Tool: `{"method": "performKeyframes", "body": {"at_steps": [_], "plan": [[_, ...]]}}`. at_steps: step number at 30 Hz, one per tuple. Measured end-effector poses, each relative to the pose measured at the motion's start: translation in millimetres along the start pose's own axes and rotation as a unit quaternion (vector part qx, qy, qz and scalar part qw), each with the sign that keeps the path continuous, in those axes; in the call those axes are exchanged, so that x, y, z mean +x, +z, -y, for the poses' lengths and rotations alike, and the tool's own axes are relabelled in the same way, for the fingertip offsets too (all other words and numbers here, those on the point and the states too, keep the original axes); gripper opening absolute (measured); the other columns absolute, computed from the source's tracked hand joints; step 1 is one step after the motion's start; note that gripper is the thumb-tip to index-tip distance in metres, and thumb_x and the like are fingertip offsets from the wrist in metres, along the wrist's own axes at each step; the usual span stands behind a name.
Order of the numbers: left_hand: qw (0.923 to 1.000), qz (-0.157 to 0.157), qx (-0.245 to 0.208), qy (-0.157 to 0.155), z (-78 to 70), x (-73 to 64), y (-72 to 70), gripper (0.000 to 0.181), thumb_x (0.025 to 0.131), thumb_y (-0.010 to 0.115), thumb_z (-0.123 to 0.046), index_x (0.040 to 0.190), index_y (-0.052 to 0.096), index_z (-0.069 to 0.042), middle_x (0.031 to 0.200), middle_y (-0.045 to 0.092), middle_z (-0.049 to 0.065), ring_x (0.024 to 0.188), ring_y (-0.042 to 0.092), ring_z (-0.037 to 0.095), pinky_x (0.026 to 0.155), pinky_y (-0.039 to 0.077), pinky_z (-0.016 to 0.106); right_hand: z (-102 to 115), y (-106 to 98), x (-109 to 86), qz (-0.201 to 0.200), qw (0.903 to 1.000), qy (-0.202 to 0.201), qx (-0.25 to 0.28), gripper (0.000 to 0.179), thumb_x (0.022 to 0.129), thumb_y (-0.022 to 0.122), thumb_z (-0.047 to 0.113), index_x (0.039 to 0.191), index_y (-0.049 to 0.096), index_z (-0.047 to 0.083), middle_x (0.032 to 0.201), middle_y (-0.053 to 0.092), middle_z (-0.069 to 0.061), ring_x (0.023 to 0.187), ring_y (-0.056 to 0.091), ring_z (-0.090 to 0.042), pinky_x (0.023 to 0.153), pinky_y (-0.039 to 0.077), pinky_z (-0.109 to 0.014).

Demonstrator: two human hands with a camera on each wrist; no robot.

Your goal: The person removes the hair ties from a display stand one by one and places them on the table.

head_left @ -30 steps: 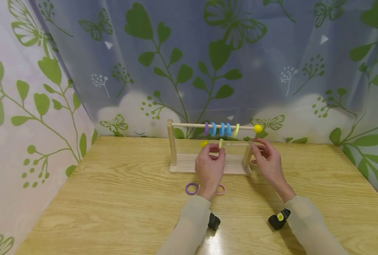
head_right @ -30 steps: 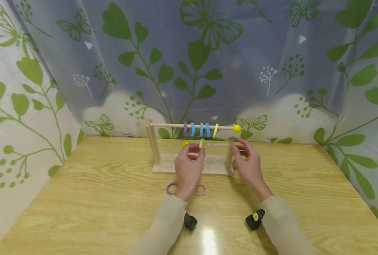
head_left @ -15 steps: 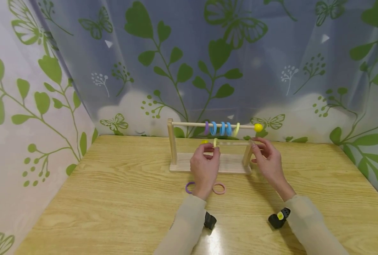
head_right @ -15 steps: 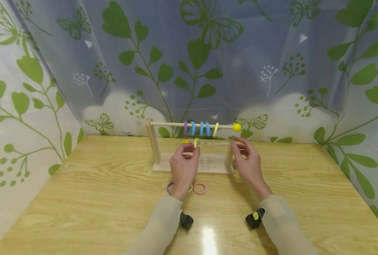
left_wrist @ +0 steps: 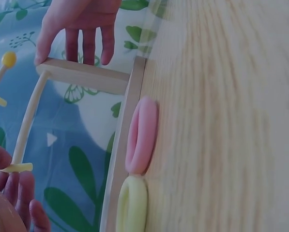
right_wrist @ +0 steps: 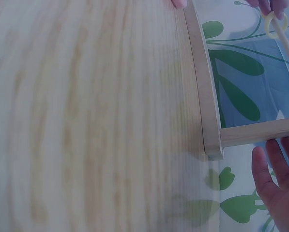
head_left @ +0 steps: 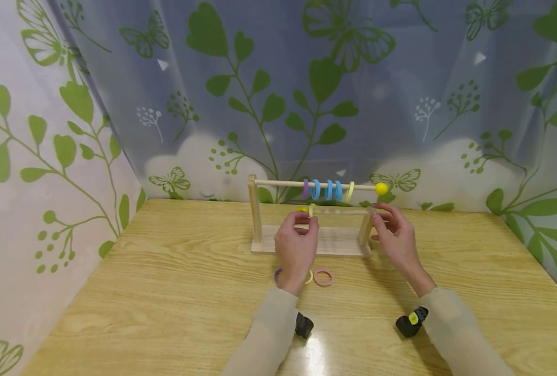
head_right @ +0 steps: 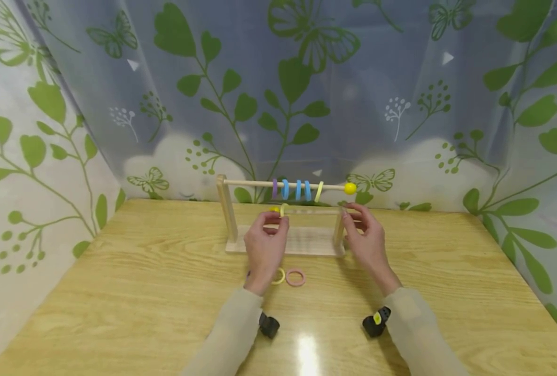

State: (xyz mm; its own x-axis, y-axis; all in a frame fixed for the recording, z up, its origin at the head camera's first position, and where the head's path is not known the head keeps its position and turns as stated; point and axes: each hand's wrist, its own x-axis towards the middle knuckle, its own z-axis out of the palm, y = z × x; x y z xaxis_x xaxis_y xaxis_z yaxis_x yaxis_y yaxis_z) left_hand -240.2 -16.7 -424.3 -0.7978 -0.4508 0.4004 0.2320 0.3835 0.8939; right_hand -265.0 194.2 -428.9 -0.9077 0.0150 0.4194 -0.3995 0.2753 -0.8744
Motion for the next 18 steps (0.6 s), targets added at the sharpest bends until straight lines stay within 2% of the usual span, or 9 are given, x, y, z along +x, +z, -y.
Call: {"method": "performKeyframes", "body": {"at_steps": [10,18], "plan": [[1.0,-0.004,-0.008,0.003,-0.6,5.2,-9.3,0.01,0.09,0.076,-0.023,0.096,0.075,-0.015,0.089,0.078,0.0,0.066,0.07,0.014,0.064,0.056,0.029,0,0,-0.8,-0.003,1.0,0.002,0.002,0.033,0.105,0.058,0.018,0.135,0.06,0.003,0.108,0.069,0.005,0.087,0.068,0.0,0.066,0.061,-0.022],[0.9998,-0.013,-0.007,-0.01,2.8,9.6,-14.1,0.01,0.09,0.076,-0.022,0.096,0.075,-0.014,0.088,0.078,0.002,0.066,0.07,0.014,0.064,0.056,0.028,0,1,0.7,-0.001,1.0,-0.002,0.0,0.034,0.105,0.058,0.017,0.135,0.06,0.002,0.108,0.069,0.005,0.087,0.067,0.001,0.066,0.06,-0.021]]}}
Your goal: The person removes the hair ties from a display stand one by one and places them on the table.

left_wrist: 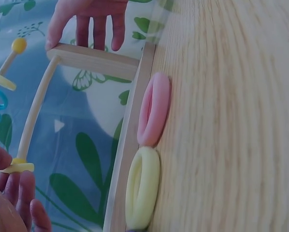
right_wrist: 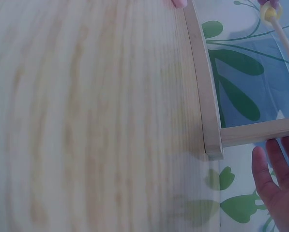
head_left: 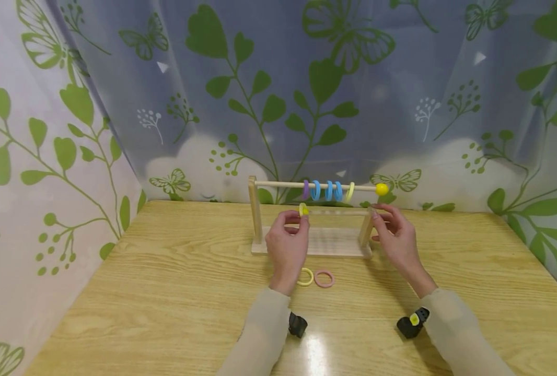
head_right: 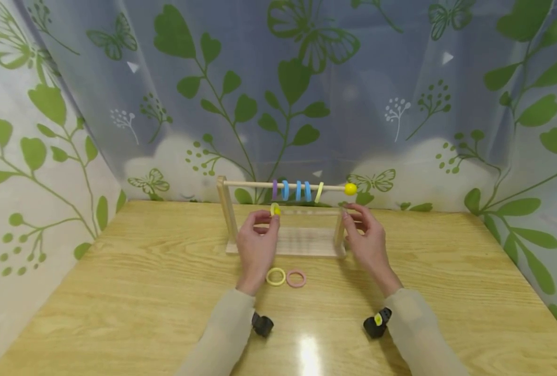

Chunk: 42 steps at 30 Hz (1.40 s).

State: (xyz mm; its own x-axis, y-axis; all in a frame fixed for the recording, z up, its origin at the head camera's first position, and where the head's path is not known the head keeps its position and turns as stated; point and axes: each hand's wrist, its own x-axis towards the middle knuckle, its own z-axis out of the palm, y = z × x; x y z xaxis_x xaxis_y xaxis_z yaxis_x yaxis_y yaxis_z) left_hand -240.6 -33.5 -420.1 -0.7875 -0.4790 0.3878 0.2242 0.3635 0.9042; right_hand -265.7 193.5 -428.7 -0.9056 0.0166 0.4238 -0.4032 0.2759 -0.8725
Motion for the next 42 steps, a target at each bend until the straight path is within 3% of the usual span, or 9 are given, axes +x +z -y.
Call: {"method": "performKeyframes", "body": {"at_steps": [12,17,30,34,39,42], "plan": [[0.9999,-0.011,0.011,0.007,6.3,5.9,-14.8,0.012,0.09,0.076,-0.022,0.097,0.075,-0.012,0.094,0.078,0.002,0.068,0.07,0.018,0.064,0.056,0.03,0,-1,-0.6,0.0,1.0,0.0,0.001,0.032,0.105,0.057,0.018,0.134,0.061,0.004,0.107,0.069,0.004,0.087,0.068,0.0,0.066,0.061,-0.022],[0.9994,-0.017,0.028,0.007,8.3,9.3,-23.1,0.011,0.089,0.076,-0.022,0.095,0.076,-0.013,0.094,0.079,0.001,0.068,0.071,0.019,0.065,0.054,0.032,0,-1,-0.3,0.001,1.0,-0.004,-0.002,0.032,0.105,0.057,0.017,0.135,0.06,0.003,0.11,0.07,-0.003,0.086,0.067,0.0,0.066,0.061,-0.022],[0.9996,0.022,0.016,-0.004,8.4,10.1,-37.7,0.012,0.089,0.075,-0.022,0.099,0.075,-0.015,0.088,0.078,0.001,0.067,0.068,0.014,0.063,0.054,0.027,-1,-2,-0.6,0.004,1.0,-0.003,0.004,0.032,0.105,0.058,0.016,0.134,0.06,0.003,0.107,0.07,0.008,0.086,0.067,0.001,0.067,0.061,-0.022],[0.9995,0.024,0.019,0.0,9.1,9.9,-41.7,0.012,0.09,0.075,-0.021,0.1,0.074,-0.014,0.088,0.078,0.002,0.067,0.068,0.016,0.062,0.053,0.027,-1,-1,-0.3,0.004,1.0,-0.001,-0.004,0.033,0.105,0.058,0.016,0.135,0.059,0.002,0.109,0.07,0.003,0.087,0.067,0.002,0.067,0.061,-0.021],[0.9992,0.033,0.021,0.002,11.1,9.3,-45.6,0.015,0.091,0.074,-0.021,0.104,0.073,-0.014,0.089,0.078,0.002,0.068,0.068,0.016,0.064,0.054,0.027,-2,-1,0.4,0.004,1.0,0.002,-0.009,0.035,0.105,0.057,0.017,0.137,0.058,0.001,0.117,0.069,-0.016,0.088,0.067,0.003,0.067,0.06,-0.02],[0.999,0.039,0.02,0.005,12.7,9.0,-46.7,0.014,0.091,0.074,-0.019,0.104,0.073,-0.013,0.089,0.078,0.003,0.068,0.068,0.015,0.065,0.055,0.027,-2,-1,0.6,0.005,1.0,0.002,-0.008,0.036,0.105,0.057,0.017,0.137,0.058,0.001,0.117,0.069,-0.015,0.087,0.067,0.003,0.067,0.06,-0.02]]}}
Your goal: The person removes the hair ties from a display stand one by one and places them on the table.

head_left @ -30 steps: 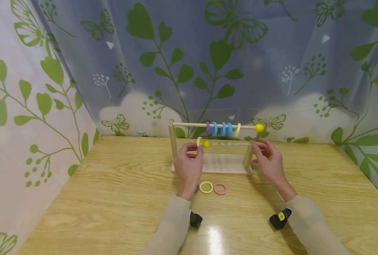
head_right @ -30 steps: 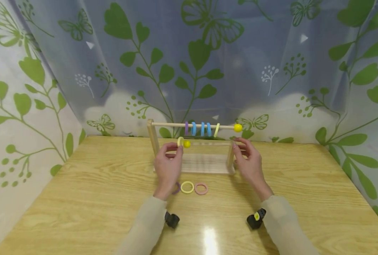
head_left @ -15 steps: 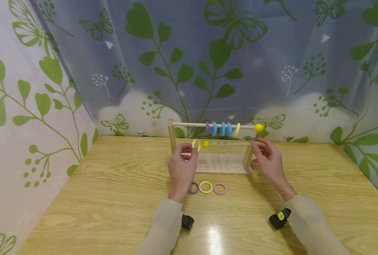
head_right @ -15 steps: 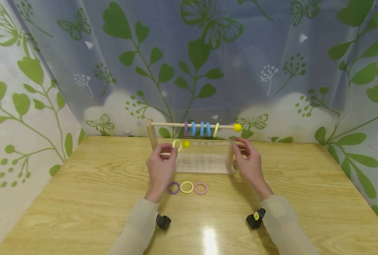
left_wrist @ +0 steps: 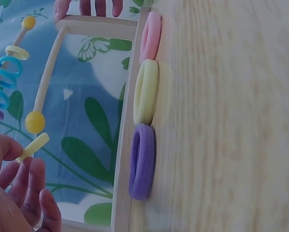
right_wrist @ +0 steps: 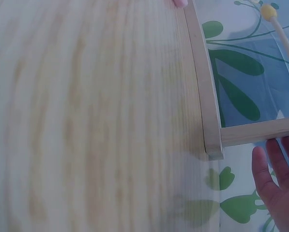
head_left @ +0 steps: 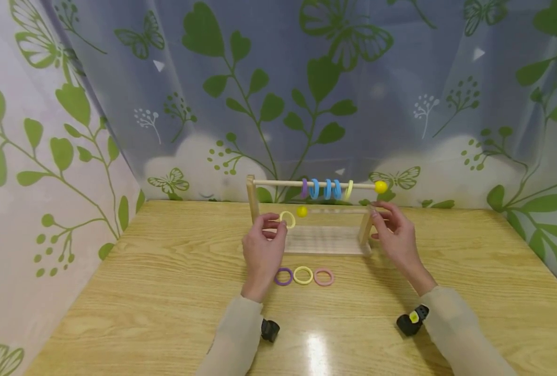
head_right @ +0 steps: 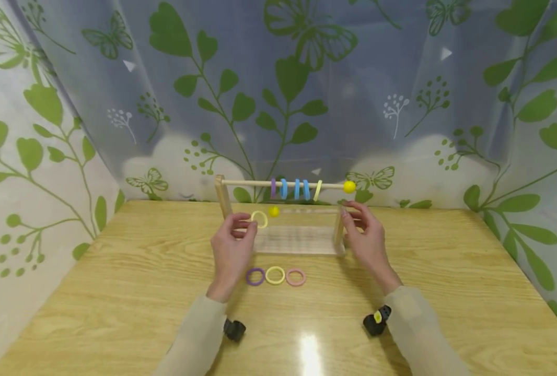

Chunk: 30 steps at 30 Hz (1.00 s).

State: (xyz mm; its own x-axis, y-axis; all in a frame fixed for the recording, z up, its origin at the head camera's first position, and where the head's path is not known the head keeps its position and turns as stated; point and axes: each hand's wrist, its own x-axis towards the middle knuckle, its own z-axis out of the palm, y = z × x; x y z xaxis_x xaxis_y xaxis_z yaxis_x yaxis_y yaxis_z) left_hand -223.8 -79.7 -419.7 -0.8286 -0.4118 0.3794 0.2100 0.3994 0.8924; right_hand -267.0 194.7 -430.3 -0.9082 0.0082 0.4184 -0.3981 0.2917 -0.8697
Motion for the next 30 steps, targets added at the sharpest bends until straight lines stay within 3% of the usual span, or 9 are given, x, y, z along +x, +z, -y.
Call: {"method": "performKeyframes", "body": {"at_steps": [8,13,30], "plan": [[0.9999,0.011,-0.007,0.011,2.4,-0.1,-0.5,0.011,0.089,0.074,-0.014,0.1,0.075,-0.012,0.086,0.078,0.005,0.066,0.067,0.015,0.064,0.054,0.026,1,0,1.4,-0.001,0.9999,-0.005,0.014,0.035,0.105,0.058,0.017,0.135,0.058,-0.001,0.106,0.07,0.011,0.086,0.067,0.002,0.066,0.06,-0.021],[0.9997,0.022,-0.008,0.01,2.9,-1.8,-1.4,0.011,0.089,0.074,-0.013,0.099,0.075,-0.012,0.085,0.078,0.005,0.065,0.067,0.014,0.064,0.054,0.025,1,1,1.5,-0.002,0.9999,-0.006,0.014,0.034,0.105,0.058,0.016,0.135,0.059,0.0,0.105,0.07,0.018,0.085,0.067,0.003,0.066,0.06,-0.021],[0.9957,0.093,0.003,-0.004,0.9,-12.4,0.1,0.011,0.091,0.072,-0.016,0.102,0.075,-0.013,0.09,0.077,0.002,0.068,0.065,0.01,0.066,0.055,0.025,0,-1,0.0,-0.001,0.9999,-0.004,0.017,0.034,0.104,0.059,0.016,0.135,0.059,0.001,0.103,0.07,0.02,0.086,0.067,0.003,0.066,0.06,-0.021]]}}
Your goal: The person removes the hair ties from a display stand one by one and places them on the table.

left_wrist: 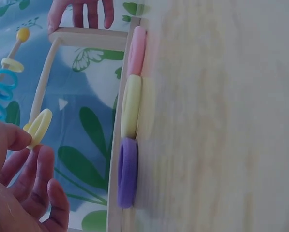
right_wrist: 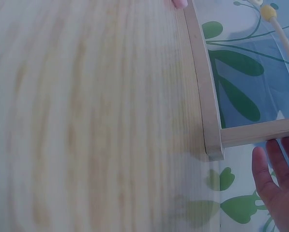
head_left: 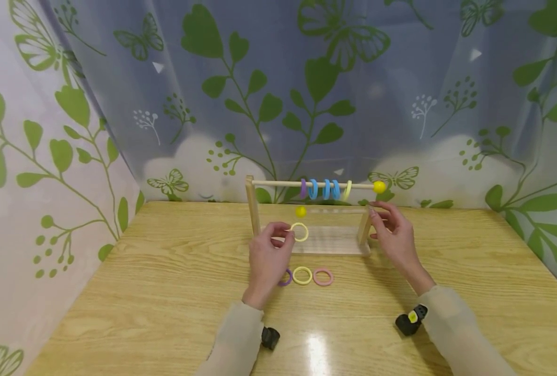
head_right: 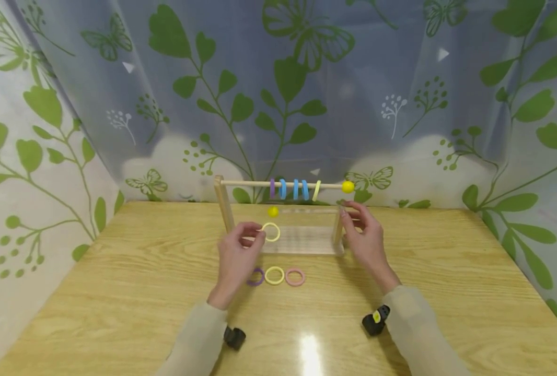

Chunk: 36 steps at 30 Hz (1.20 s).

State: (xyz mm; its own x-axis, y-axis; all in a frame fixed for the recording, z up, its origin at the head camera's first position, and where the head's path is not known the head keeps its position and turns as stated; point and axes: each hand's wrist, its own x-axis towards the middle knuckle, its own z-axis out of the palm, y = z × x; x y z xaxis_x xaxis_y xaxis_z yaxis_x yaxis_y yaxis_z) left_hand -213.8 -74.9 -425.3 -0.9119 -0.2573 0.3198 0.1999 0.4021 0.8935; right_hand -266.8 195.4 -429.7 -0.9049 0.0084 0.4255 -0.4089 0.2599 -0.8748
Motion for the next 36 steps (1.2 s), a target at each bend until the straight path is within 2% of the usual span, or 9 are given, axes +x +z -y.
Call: {"method": "performKeyframes", "body": {"at_steps": [10,18,28,36], "plan": [[0.9985,0.049,0.02,-0.01,-3.5,-5.6,8.0,0.012,0.093,0.071,-0.021,0.103,0.075,-0.018,0.091,0.077,-0.001,0.073,0.069,0.011,0.071,0.057,0.03,1,0,-1.3,-0.003,1.0,0.001,0.002,0.033,0.104,0.06,0.017,0.134,0.061,0.003,0.104,0.071,0.018,0.086,0.067,0.002,0.066,0.061,-0.022],[0.9968,0.077,0.018,-0.016,-9.2,-9.7,14.2,0.011,0.094,0.07,-0.022,0.103,0.075,-0.018,0.091,0.076,-0.001,0.072,0.067,0.009,0.069,0.056,0.028,1,0,-1.5,-0.002,1.0,0.001,0.003,0.032,0.104,0.06,0.016,0.133,0.061,0.002,0.104,0.07,0.018,0.086,0.067,0.001,0.065,0.061,-0.022],[0.9896,0.14,0.032,-0.013,-16.9,-14.3,24.9,0.013,0.094,0.07,-0.024,0.105,0.075,-0.019,0.092,0.077,0.0,0.07,0.066,0.006,0.062,0.052,0.024,1,0,-0.4,0.004,1.0,0.005,-0.006,0.035,0.105,0.059,0.017,0.136,0.059,0.002,0.103,0.067,0.024,0.088,0.066,0.002,0.067,0.06,-0.021],[0.9849,0.167,0.04,-0.023,-20.0,-16.7,32.2,0.012,0.094,0.069,-0.024,0.104,0.075,-0.021,0.092,0.077,-0.004,0.073,0.066,0.002,0.066,0.052,0.022,2,0,-1.1,0.0,0.9999,0.011,-0.005,0.034,0.105,0.059,0.018,0.135,0.06,0.003,0.104,0.07,0.019,0.087,0.067,0.002,0.067,0.061,-0.023]]}}
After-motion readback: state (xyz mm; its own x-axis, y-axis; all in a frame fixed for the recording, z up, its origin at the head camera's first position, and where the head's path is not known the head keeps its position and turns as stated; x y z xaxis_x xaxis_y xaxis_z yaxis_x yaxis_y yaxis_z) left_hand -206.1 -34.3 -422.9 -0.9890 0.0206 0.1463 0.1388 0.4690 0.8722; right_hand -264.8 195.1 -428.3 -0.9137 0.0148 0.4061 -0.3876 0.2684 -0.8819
